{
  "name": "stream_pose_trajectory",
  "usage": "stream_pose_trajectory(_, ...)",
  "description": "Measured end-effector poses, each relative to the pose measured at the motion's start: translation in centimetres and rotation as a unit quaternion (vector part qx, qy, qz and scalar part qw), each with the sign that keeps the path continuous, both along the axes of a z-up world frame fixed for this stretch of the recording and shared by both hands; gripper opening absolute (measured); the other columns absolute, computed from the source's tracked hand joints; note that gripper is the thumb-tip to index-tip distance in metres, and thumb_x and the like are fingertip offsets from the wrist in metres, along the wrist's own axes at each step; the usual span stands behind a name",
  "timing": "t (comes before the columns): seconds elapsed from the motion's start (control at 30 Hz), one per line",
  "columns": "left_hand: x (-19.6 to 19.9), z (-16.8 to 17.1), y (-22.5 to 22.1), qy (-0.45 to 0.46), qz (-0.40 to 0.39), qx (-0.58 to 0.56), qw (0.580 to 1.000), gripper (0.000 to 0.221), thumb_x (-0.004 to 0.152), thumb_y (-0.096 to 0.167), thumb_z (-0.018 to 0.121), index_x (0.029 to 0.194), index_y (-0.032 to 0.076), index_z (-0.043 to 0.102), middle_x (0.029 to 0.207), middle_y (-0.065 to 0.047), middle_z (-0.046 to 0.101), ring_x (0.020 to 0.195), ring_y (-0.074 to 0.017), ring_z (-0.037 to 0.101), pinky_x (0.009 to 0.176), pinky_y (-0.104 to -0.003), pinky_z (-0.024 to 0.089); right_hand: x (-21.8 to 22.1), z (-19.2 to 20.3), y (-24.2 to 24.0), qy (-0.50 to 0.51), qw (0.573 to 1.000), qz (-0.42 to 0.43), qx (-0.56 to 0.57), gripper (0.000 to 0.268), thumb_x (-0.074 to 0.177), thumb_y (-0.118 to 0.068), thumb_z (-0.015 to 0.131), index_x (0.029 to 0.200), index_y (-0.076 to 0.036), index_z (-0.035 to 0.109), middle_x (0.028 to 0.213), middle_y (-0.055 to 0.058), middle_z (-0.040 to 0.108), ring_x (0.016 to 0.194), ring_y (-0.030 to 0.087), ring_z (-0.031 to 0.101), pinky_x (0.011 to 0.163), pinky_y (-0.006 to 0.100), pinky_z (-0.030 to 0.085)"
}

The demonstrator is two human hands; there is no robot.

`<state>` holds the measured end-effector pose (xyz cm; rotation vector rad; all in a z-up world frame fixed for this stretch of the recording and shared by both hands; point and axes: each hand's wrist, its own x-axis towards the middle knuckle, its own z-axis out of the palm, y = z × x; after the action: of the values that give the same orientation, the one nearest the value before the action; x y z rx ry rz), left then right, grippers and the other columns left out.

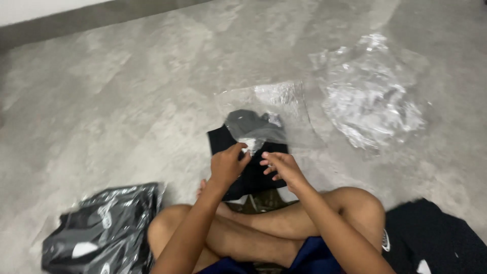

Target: Packaging folded black shirts into clear plastic bags and sealing them while sitting on the floor.

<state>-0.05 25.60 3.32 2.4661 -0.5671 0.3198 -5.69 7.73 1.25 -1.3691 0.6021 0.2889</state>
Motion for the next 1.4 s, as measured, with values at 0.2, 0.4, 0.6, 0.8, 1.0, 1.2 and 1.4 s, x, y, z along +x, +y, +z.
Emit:
stream_pose_trajectory(0.2,-1.3,-0.1,3.5,0.186,-0.046,0.042,0.981,0.022,0.079,0.031,0.061,0.097,0.019,0.062,0.084,-0.006,0.07,0.078,-0.0304,0.066,0.067,-0.042,0.052,1.0,-3.1,4.9,0.017,0.999,0.028,-0.033,0.04,0.079,-0.025,0.068,0.107,0.003,0.061,0.095,0.021,0.066,0.063,0.021,0.067,0.037,0.02,0.048)
stream_pose_trajectory(0.4,2.9,-2.7,5.6,0.361,-0.074,-0.145,0.918,0.037,0.071,0.023,0.063,0.105,0.007,0.065,0.085,-0.017,0.069,0.092,-0.0428,0.061,0.082,-0.048,0.047,-1.2,-5.6,3.8,0.061,0.997,-0.037,-0.033,0.034,0.077,-0.019,0.067,0.104,-0.002,0.058,0.094,0.016,0.066,0.062,0.019,0.065,0.037,0.02,0.046)
stream_pose_trajectory(0.6,8.7,-15.3,7.1,0.409,0.274,-0.182,0.851,0.059,0.081,0.048,0.055,0.127,0.011,0.05,0.123,-0.016,0.054,0.116,-0.0304,0.052,0.096,-0.04,0.043,-5.5,-3.0,3.3,0.088,0.996,-0.019,-0.006,0.02,0.079,-0.014,0.065,0.095,-0.004,0.06,0.088,0.01,0.065,0.055,0.013,0.058,0.037,0.019,0.038)
stream_pose_trajectory(0.8,8.3,-18.0,6.4,0.461,0.333,-0.35,0.744,0.018,0.086,0.024,0.055,0.091,0.011,0.066,0.066,-0.005,0.068,0.05,-0.0191,0.066,0.036,-0.03,0.048,-7.6,-2.5,0.6,0.082,0.995,-0.045,-0.017,0.022,0.079,-0.01,0.065,0.098,0.001,0.06,0.089,0.012,0.064,0.054,0.014,0.057,0.037,0.02,0.04)
stream_pose_trajectory(1.0,8.3,-13.1,8.9,0.432,0.376,-0.382,0.725,0.019,0.09,0.02,0.051,0.097,0.007,0.062,0.077,-0.01,0.069,0.059,-0.0197,0.068,0.042,-0.028,0.05,-5.9,-3.8,1.6,0.076,0.996,-0.048,-0.03,0.036,0.078,-0.012,0.067,0.11,0.004,0.058,0.093,0.014,0.067,0.05,0.014,0.057,0.036,0.02,0.038)
stream_pose_trajectory(1.2,7.4,-8.4,9.8,0.304,0.497,-0.203,0.788,0.059,0.091,0.033,0.053,0.133,-0.004,0.035,0.129,-0.023,0.04,0.119,-0.0394,0.04,0.099,-0.056,0.034,-1.6,-10.9,0.6,-0.024,0.981,0.004,-0.192,0.024,0.077,-0.016,0.068,0.097,-0.004,0.07,0.085,0.017,0.069,0.061,0.02,0.066,0.038,0.024,0.042)
stream_pose_trajectory(1.4,4.4,-8.8,5.0,0.355,0.307,0.04,0.882,0.065,0.087,0.047,0.051,0.139,0.014,0.033,0.138,-0.015,0.035,0.124,-0.0338,0.036,0.097,-0.052,0.035,2.4,-12.2,-4.1,0.015,0.885,0.02,-0.465,0.082,0.067,-0.038,0.075,0.132,0.001,0.043,0.124,0.028,0.048,0.121,0.04,0.043,0.103,0.045,0.032)
